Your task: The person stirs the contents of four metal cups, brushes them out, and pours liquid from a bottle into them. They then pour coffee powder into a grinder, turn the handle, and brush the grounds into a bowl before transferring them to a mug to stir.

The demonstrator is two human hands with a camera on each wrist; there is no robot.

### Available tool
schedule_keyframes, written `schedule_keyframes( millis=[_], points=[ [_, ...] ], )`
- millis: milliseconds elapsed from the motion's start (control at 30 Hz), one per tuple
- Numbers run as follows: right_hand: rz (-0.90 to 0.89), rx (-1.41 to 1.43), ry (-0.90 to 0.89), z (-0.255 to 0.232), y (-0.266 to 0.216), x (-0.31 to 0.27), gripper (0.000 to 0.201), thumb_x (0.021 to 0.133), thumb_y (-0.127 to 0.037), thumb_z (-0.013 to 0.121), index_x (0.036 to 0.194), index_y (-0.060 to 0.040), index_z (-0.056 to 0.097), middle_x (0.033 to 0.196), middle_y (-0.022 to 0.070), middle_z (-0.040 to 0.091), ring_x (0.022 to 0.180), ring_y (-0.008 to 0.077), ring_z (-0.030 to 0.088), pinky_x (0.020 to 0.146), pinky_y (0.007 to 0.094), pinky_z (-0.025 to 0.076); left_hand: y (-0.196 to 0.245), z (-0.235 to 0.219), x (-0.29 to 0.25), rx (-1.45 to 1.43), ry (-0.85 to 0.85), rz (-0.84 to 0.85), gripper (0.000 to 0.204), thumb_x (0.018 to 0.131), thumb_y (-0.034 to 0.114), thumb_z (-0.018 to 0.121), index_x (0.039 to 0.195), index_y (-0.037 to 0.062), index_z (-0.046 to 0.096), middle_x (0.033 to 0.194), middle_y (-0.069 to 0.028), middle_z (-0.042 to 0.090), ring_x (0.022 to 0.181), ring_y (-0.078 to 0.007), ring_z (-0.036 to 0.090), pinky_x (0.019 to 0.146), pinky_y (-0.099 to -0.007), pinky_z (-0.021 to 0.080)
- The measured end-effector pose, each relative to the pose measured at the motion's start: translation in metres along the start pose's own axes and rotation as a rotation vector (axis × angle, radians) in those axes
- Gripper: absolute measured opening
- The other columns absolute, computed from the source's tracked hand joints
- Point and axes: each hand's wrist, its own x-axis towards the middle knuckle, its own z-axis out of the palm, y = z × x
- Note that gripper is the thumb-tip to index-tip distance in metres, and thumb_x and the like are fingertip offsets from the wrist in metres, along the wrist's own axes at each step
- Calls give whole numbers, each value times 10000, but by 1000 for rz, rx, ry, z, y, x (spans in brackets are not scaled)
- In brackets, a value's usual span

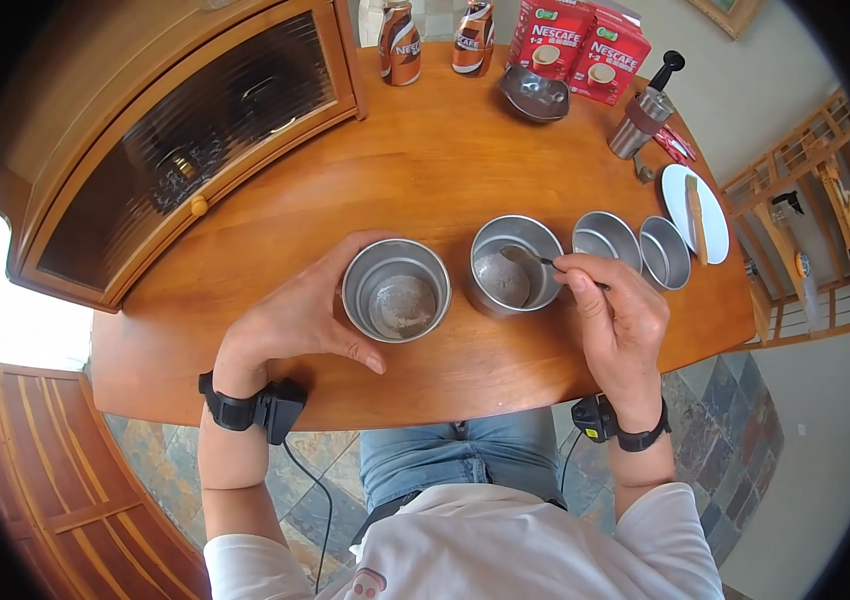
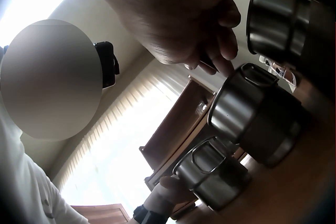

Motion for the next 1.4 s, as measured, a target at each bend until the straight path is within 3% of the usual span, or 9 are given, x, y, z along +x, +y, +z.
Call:
schedule_keyframes(
  millis=[267, 433, 633, 867, 933, 1133, 1233, 1333, 1400],
  points=[
    [81, 90, -59, -12, 1, 9, 57, 875, -48, 697, 890, 6, 708, 823, 128, 707, 698, 250, 667, 622, 328, 515, 1, 4, 2, -74, 14, -111, 1058, 574, 138, 953, 1466, 81, 388, 1427, -111, 503, 1348, -250, 452, 1137, -362, 357],
    [-166, 25, -151, -7, 2, 27, 58, 849, -63, 712, 867, -9, 696, 764, 120, 678, 667, 276, 644, 598, 358, 499, 0, 9, 4, -17, 61, -119, 1056, 584, 133, 948, 1477, 100, 386, 1443, -117, 488, 1357, -256, 446, 1145, -369, 349],
    [-73, 75, -336, -15, -1, 26, 102, 851, -127, 722, 856, -30, 691, 719, 117, 655, 656, 285, 633, 574, 385, 480, 1, 9, 4, -20, 99, 54, 1088, 566, 120, 951, 1487, 101, 371, 1473, -121, 457, 1384, -261, 420, 1163, -370, 327],
    [-147, -157, -227, -8, 1, 29, 103, 880, -131, 689, 857, -30, 693, 714, 123, 651, 628, 296, 619, 563, 388, 470, 5, 7, 5, -83, 104, -119, 997, 564, 89, 942, 1432, 88, 452, 1389, -96, 540, 1330, -232, 475, 1151, -358, 337],
    [-14, 76, -414, -11, 2, 28, 68, 880, -98, 678, 884, -36, 706, 755, 129, 673, 665, 292, 639, 583, 374, 491, 7, 8, 6, -119, 118, -105, 971, 572, 78, 936, 1422, 84, 465, 1370, -91, 555, 1320, -226, 483, 1149, -355, 338],
    [-136, 73, -88, -15, 2, 23, 98, 860, -74, 698, 936, -13, 711, 866, 127, 711, 741, 280, 671, 626, 367, 523, 9, 8, 6, -61, 124, -28, 1013, 569, 68, 920, 1452, 83, 423, 1398, -95, 525, 1331, -223, 470, 1160, -351, 324],
    [-187, 53, -131, -26, 4, 3, 136, 832, -56, 725, 961, -13, 710, 873, 111, 708, 735, 273, 664, 618, 365, 523, 12, 9, 4, -67, 128, -60, 1050, 569, 60, 910, 1479, 85, 387, 1424, -98, 499, 1344, -222, 456, 1166, -350, 315],
    [-239, 17, -108, -29, -1, -13, 202, 777, -42, 763, 973, -28, 717, 856, 93, 699, 717, 250, 653, 592, 338, 522, 4, 9, 5, 49, 172, 80, 1028, 630, 173, 913, 1498, 87, 367, 1439, -113, 477, 1359, -251, 437, 1143, -371, 346],
    [-231, 4, -179, -29, -3, -23, 237, 747, -51, 784, 976, -44, 723, 855, 83, 698, 700, 237, 647, 569, 334, 514, 2, 12, 10, -292, 429, 303, 884, 771, 328, 822, 1484, 34, 390, 1348, -156, 541, 1280, -284, 488, 1060, -402, 403]
  ],
)
